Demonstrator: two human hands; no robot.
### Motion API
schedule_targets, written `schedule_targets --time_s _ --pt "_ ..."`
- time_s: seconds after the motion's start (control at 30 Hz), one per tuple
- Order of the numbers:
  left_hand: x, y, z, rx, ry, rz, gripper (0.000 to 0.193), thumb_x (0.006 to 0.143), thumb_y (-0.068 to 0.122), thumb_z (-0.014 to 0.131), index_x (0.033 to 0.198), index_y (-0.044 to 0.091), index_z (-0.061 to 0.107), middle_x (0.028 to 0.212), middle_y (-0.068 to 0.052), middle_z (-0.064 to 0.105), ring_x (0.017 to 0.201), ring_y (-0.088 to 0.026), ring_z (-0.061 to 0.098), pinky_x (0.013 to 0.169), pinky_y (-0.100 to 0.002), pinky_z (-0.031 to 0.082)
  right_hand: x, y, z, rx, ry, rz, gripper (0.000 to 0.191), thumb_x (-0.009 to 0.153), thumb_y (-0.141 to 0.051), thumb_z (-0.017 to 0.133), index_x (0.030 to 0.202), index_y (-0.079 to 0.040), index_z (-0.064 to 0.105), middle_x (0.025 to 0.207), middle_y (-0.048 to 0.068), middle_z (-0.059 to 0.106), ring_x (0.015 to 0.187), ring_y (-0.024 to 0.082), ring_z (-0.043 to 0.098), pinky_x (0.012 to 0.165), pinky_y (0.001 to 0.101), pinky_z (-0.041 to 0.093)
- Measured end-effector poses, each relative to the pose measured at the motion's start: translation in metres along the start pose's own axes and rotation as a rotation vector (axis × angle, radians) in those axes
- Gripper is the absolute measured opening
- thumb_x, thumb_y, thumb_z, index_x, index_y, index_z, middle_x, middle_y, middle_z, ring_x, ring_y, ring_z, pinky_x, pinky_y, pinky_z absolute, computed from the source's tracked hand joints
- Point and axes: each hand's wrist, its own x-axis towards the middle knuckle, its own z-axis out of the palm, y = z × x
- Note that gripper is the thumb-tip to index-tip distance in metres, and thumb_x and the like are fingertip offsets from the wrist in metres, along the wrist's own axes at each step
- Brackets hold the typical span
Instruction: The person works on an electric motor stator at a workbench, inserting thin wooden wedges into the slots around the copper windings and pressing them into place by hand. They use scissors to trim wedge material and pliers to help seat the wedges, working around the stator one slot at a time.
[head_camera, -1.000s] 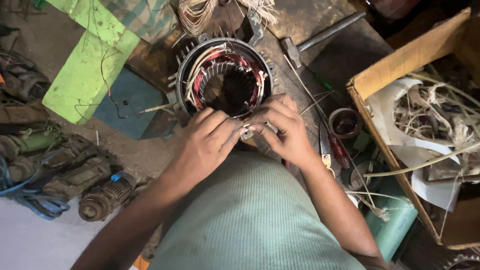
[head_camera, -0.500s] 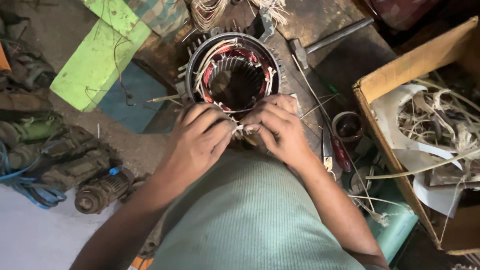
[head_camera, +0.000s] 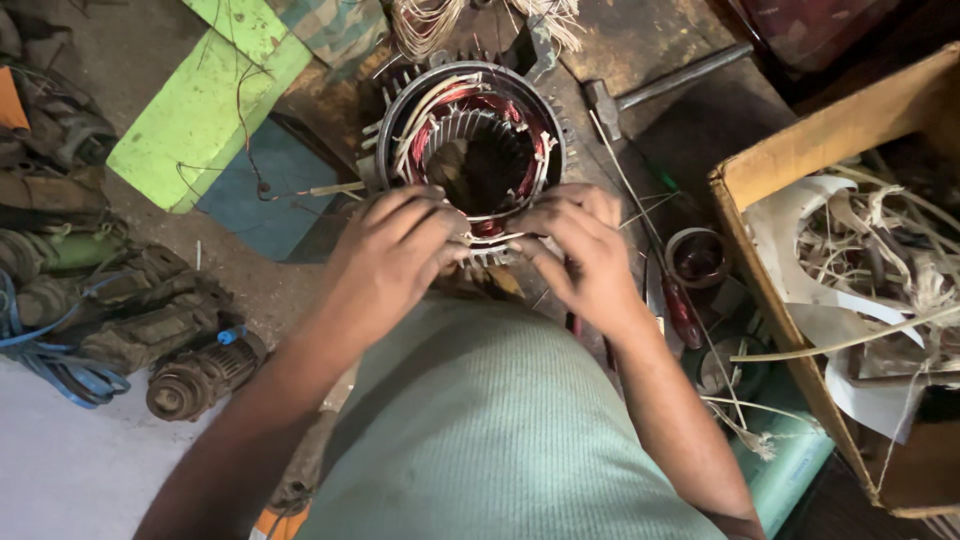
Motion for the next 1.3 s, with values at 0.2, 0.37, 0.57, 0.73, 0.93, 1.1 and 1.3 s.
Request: schedule_targets --time_s 0.2,0.37,0.57,0.73,0.93,1.1,1.3 --pt "0.01 0.012 0.009 -0.014 -0.066 0.014 0.011 0.092 0.011 0.071 0.101 0.006 0.068 0.096 -0.01 0.066 0.096 -0.031 0.063 0.085 -0.043 0.052 -0.013 0.006 -0.006 0.005 0.05 0.031 0.018 0.088 -0.008 0.08 0.104 -0.01 0.074 0.108 0.003 0.074 0.111 0.027 0.063 0.103 0.0394 0.044" --pt "0.016 0.019 0.018 0.079 -0.1 0.082 0.016 0.088 0.006 0.062 0.104 0.004 0.066 0.1 -0.01 0.067 0.1 -0.03 0.063 0.089 -0.043 0.051 -0.019 0.008 -0.01 -0.028 0.064 0.07 0.02 0.087 -0.005 0.079 0.105 -0.01 0.075 0.11 0.003 0.074 0.11 0.026 0.064 0.103 0.0394 0.044" --pt "0.027 0.028 0.027 0.019 -0.175 0.005 0.013 0.09 0.011 0.067 0.101 0.005 0.064 0.094 -0.01 0.064 0.096 -0.03 0.062 0.088 -0.045 0.048 -0.017 0.009 -0.014 -0.044 0.043 0.055 0.023 0.083 -0.006 0.08 0.105 -0.009 0.074 0.109 0.004 0.074 0.108 0.027 0.064 0.1 0.0397 0.045" --pt "0.022 0.032 0.023 0.056 -0.064 -0.049 0.02 0.085 0.014 0.074 0.1 0.005 0.064 0.094 -0.013 0.063 0.092 -0.031 0.063 0.079 -0.042 0.053 -0.015 0.012 -0.014 0.044 0.102 0.073 0.018 0.088 -0.002 0.078 0.104 -0.006 0.071 0.111 0.007 0.075 0.106 0.026 0.067 0.097 0.0369 0.05" --pt "0.03 0.035 0.039 0.162 -0.09 -0.064 0.018 0.091 0.02 0.075 0.084 0.008 0.064 0.081 -0.008 0.062 0.081 -0.029 0.066 0.072 -0.043 0.054 -0.005 0.015 -0.016 0.024 0.039 0.041 0.017 0.086 -0.002 0.079 0.101 -0.005 0.073 0.102 0.007 0.074 0.1 0.026 0.068 0.095 0.0377 0.052" --pt "0.031 0.017 0.023 0.038 -0.088 -0.021 0.027 0.089 0.03 0.076 0.097 0.006 0.068 0.087 -0.007 0.068 0.082 -0.027 0.068 0.076 -0.045 0.053 0.0 0.014 -0.026 0.074 0.027 0.061 0.02 0.089 -0.003 0.08 0.107 -0.005 0.072 0.108 0.007 0.074 0.104 0.025 0.067 0.096 0.037 0.053" --pt "0.011 -0.025 0.003 -0.043 -0.062 -0.057 0.022 0.093 0.017 0.076 0.113 0.009 0.069 0.102 -0.008 0.071 0.094 -0.029 0.069 0.085 -0.042 0.056 0.007 0.026 -0.023 0.16 -0.11 -0.019 0.022 0.09 -0.004 0.078 0.111 -0.007 0.072 0.111 0.004 0.074 0.11 0.025 0.064 0.101 0.0379 0.05"
